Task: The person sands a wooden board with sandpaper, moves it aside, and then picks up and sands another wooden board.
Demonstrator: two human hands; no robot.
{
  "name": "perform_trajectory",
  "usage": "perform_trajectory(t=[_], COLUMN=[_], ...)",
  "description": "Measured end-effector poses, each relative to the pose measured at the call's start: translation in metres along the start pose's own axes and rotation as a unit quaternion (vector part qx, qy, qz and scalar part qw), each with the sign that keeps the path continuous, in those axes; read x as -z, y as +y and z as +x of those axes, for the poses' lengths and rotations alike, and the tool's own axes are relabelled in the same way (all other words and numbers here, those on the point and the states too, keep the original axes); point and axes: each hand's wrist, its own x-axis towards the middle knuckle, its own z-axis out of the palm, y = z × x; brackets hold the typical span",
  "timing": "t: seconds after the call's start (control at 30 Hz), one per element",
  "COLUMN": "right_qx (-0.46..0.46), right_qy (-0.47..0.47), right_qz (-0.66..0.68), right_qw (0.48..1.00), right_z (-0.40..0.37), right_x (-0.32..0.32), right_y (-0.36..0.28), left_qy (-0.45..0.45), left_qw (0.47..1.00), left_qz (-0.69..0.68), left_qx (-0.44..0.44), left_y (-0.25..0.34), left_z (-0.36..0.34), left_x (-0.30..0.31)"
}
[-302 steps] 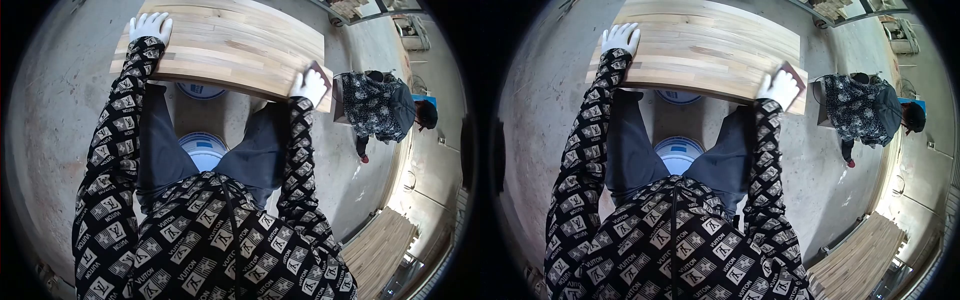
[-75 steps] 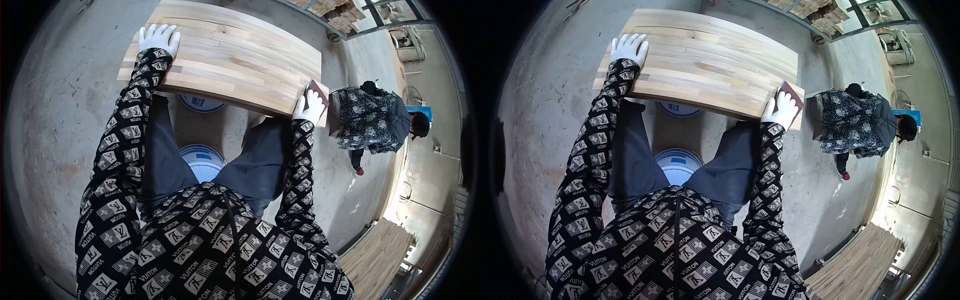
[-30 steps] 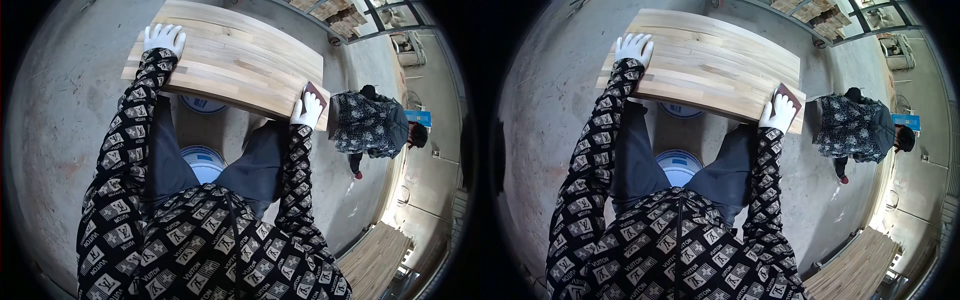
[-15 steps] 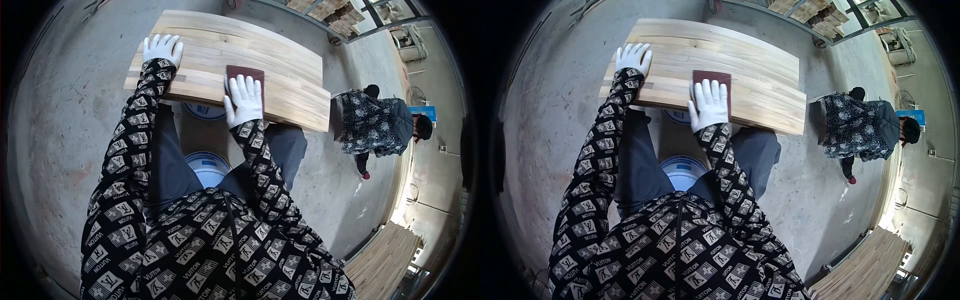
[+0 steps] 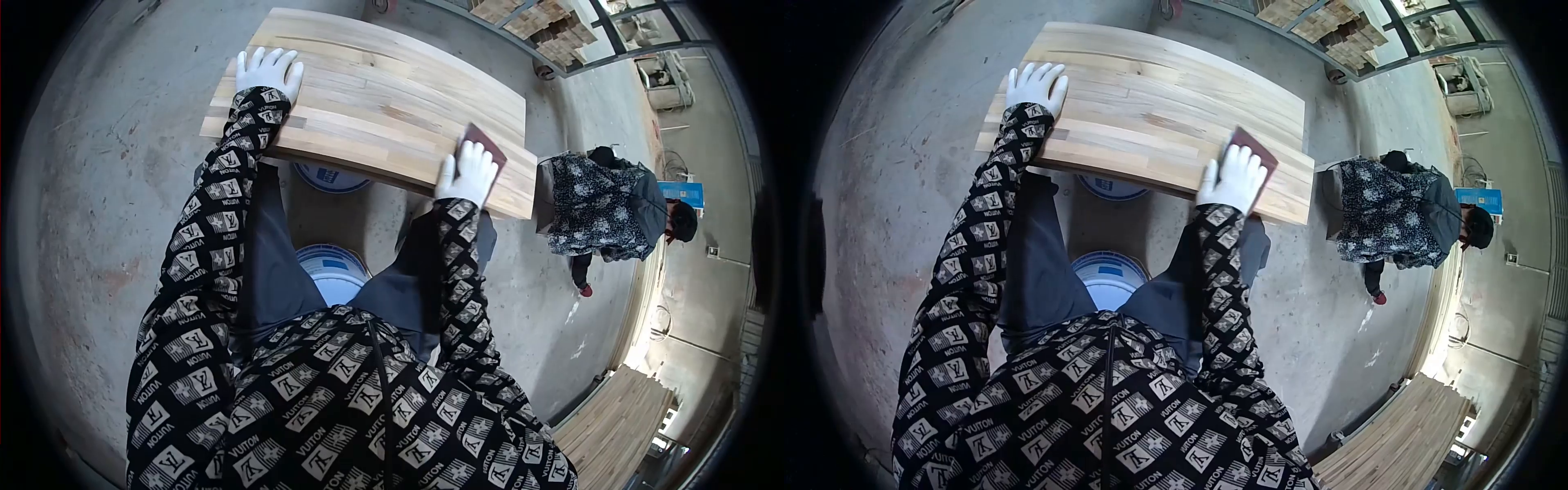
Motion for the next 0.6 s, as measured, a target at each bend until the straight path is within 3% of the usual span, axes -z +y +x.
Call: perform_trajectory(t=[0.03,0.13,0.23,0.37,0.6], right_qx=[0.054,0.118,0.137,0.117,-0.012], right_qy=[0.074,0.042,0.043,0.054,0.079], right_qz=[-0.014,0.06,0.105,0.07,-0.044], right_qw=[0.996,0.99,0.984,0.989,0.996], right_z=[-0.005,-0.012,-0.013,-0.012,-0.016], right_x=[-0.016,-0.018,-0.016,-0.01,-0.001], right_y=[-0.021,-0.087,-0.093,-0.042,0.093], left_qy=[-0.004,0.008,0.017,0.013,0.002], left_qw=[1.0,1.0,1.0,1.0,1.0], left_qz=[-0.004,-0.011,-0.019,-0.014,-0.002], left_qx=[-0.001,-0.007,-0.008,-0.008,-0.004], left_y=[0.0,-0.002,-0.001,-0.001,0.001], left_z=[0.0,-0.001,-0.001,-0.001,0.0], left_x=[0.001,-0.002,-0.002,0.0,0.001])
